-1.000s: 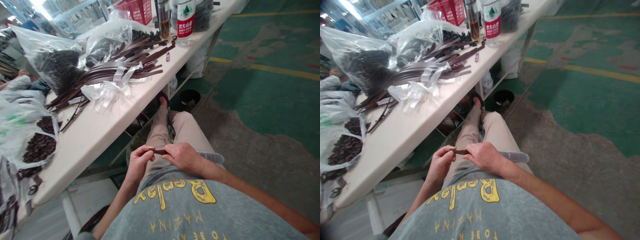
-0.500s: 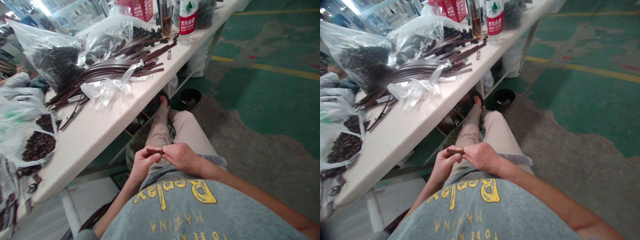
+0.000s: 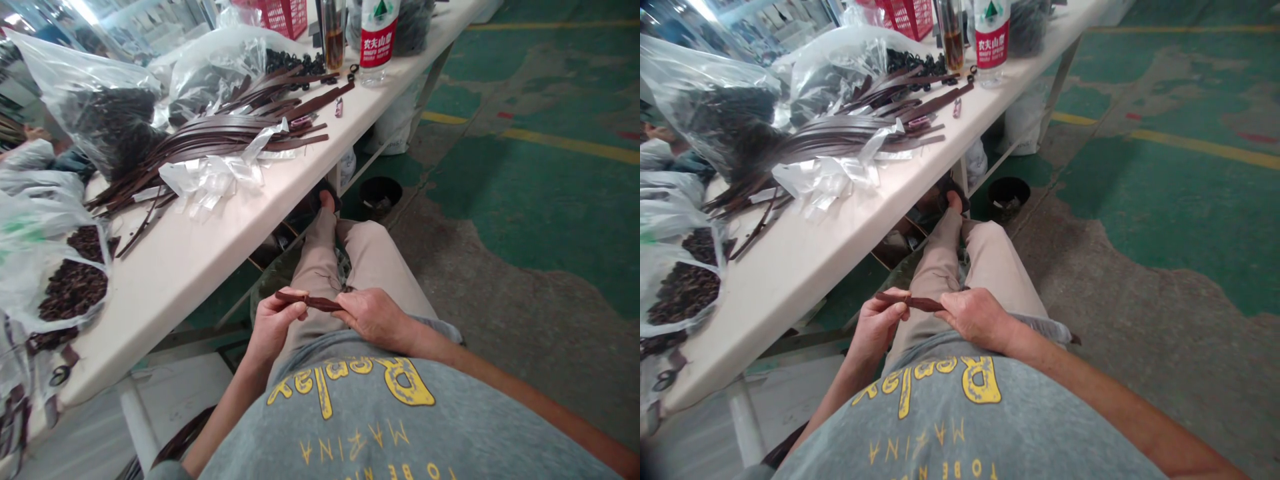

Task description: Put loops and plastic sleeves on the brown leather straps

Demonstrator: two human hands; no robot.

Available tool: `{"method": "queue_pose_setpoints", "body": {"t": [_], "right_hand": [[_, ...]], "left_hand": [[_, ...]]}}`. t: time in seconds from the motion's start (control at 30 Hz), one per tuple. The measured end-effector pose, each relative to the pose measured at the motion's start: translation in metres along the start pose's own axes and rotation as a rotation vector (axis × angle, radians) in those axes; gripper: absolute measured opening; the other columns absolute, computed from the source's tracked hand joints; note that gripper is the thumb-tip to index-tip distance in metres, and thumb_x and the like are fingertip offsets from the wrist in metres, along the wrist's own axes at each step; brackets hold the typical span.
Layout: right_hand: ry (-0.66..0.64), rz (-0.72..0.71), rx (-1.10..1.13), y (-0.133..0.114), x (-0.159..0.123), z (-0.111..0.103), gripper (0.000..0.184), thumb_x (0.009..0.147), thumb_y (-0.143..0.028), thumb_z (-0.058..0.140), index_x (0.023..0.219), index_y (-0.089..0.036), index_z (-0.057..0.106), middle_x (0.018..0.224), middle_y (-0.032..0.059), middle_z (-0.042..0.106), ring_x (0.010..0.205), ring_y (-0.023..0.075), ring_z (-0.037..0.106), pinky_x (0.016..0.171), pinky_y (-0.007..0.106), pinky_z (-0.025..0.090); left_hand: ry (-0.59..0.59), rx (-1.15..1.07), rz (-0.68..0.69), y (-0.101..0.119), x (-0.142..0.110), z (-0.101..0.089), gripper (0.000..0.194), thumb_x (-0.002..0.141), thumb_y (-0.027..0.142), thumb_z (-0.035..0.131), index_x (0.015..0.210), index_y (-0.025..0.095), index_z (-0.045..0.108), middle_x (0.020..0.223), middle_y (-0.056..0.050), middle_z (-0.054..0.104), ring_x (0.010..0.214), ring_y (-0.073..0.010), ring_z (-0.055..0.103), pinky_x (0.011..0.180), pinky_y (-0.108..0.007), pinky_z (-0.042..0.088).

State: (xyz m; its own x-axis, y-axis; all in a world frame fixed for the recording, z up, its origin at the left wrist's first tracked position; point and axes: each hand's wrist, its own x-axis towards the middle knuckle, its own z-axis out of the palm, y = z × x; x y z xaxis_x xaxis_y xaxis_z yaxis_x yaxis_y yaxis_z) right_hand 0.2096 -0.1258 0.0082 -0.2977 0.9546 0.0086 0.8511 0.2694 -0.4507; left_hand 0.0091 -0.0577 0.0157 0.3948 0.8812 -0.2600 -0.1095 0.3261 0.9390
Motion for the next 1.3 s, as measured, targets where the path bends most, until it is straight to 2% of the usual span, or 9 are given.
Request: {"method": "queue_pose_setpoints", "body": {"t": [0.3, 0.43, 0.57, 0.77, 0.87, 0.97, 1.1, 1.17, 1.3], "right_hand": [[-0.006, -0.012, 0.049, -0.011, 0.012, -0.008, 0.029, 0.099, -0.038, 0.047, 0.085, -0.017, 0.062, 0.075, 0.0054, 0.072, 0.064, 0.0145, 0.062, 0.057, 0.029, 0.025], [-0.035, 0.032, 0.112, -0.005, 0.006, -0.013, 0.027, 0.097, -0.044, 0.051, 0.095, -0.018, 0.06, 0.085, 0.0041, 0.073, 0.074, 0.016, 0.065, 0.061, 0.028, 0.03], [-0.076, 0.086, 0.052, 0.0, 0.001, -0.009, 0.026, 0.096, -0.043, 0.052, 0.092, -0.019, 0.06, 0.084, 0.0042, 0.073, 0.075, 0.0166, 0.065, 0.062, 0.028, 0.03], [-0.036, 0.064, 0.075, -0.008, 0.01, -0.006, 0.034, 0.099, -0.044, 0.045, 0.088, -0.016, 0.061, 0.081, 0.0073, 0.072, 0.072, 0.0174, 0.065, 0.061, 0.028, 0.032], [-0.032, 0.066, 0.187, -0.001, 0.007, -0.02, 0.032, 0.097, -0.045, 0.048, 0.104, -0.017, 0.062, 0.095, 0.0081, 0.073, 0.083, 0.0187, 0.066, 0.068, 0.028, 0.038], [-0.096, 0.152, 0.281, 0.018, -0.004, -0.035, 0.037, 0.09, -0.043, 0.059, 0.118, -0.02, 0.06, 0.104, 0.0066, 0.072, 0.087, 0.0193, 0.066, 0.072, 0.028, 0.041], [-0.224, 0.243, 0.424, 0.034, -0.015, -0.038, 0.019, 0.09, -0.034, 0.055, 0.083, -0.019, 0.065, 0.073, 0.0002, 0.069, 0.067, 0.0143, 0.061, 0.061, 0.024, 0.038], [-0.209, 0.232, 0.5, 0.033, -0.015, -0.034, 0.021, 0.092, -0.032, 0.051, 0.078, -0.019, 0.061, 0.07, -0.0012, 0.066, 0.065, 0.0128, 0.059, 0.061, 0.023, 0.038], [-0.144, 0.205, 0.46, 0.022, -0.009, -0.024, 0.022, 0.091, -0.032, 0.053, 0.073, -0.019, 0.057, 0.067, -0.0021, 0.061, 0.064, 0.0128, 0.055, 0.061, 0.024, 0.038]], "left_hand": [[-0.07, -0.018, -0.04, -0.015, -0.004, 0.014, 0.021, 0.063, 0.022, 0.085, 0.082, 0.019, 0.078, 0.079, -0.002, 0.071, 0.072, -0.0155, 0.063, 0.072, -0.028, 0.051], [-0.012, -0.024, -0.04, -0.015, 0.001, 0.007, 0.021, 0.06, 0.024, 0.086, 0.079, 0.019, 0.077, 0.077, -0.001, 0.07, 0.072, -0.0153, 0.062, 0.069, -0.026, 0.05], [0.025, -0.032, -0.031, -0.017, 0.003, 0.0, 0.024, 0.06, 0.026, 0.087, 0.081, 0.018, 0.078, 0.072, 0.0, 0.067, 0.062, -0.0115, 0.057, 0.064, -0.025, 0.048], [-0.061, -0.014, -0.054, -0.016, 0.001, 0.013, 0.023, 0.062, 0.025, 0.086, 0.082, 0.019, 0.077, 0.08, -0.002, 0.072, 0.077, -0.0166, 0.064, 0.077, -0.028, 0.051], [-0.064, -0.054, -0.087, -0.015, 0.004, 0.012, 0.023, 0.065, 0.027, 0.085, 0.085, 0.019, 0.077, 0.084, -0.003, 0.073, 0.079, -0.0169, 0.065, 0.078, -0.029, 0.051], [0.025, -0.129, -0.091, -0.015, 0.01, 0.001, 0.029, 0.066, 0.029, 0.084, 0.091, 0.019, 0.077, 0.079, -0.002, 0.073, 0.069, -0.013, 0.063, 0.072, -0.026, 0.05], [0.08, -0.142, -0.039, -0.012, 0.016, -0.006, 0.036, 0.07, 0.035, 0.081, 0.102, 0.02, 0.077, 0.09, -0.004, 0.076, 0.075, -0.013, 0.064, 0.075, -0.025, 0.049], [0.039, -0.13, -0.069, -0.012, 0.015, 0.0, 0.038, 0.069, 0.034, 0.081, 0.104, 0.02, 0.076, 0.097, -0.006, 0.076, 0.081, -0.0162, 0.066, 0.079, -0.028, 0.05], [0.069, -0.174, -0.081, -0.014, 0.011, 0.016, 0.028, 0.066, 0.035, 0.083, 0.085, 0.015, 0.079, 0.082, -0.005, 0.075, 0.074, -0.0157, 0.064, 0.077, -0.028, 0.049]]}}
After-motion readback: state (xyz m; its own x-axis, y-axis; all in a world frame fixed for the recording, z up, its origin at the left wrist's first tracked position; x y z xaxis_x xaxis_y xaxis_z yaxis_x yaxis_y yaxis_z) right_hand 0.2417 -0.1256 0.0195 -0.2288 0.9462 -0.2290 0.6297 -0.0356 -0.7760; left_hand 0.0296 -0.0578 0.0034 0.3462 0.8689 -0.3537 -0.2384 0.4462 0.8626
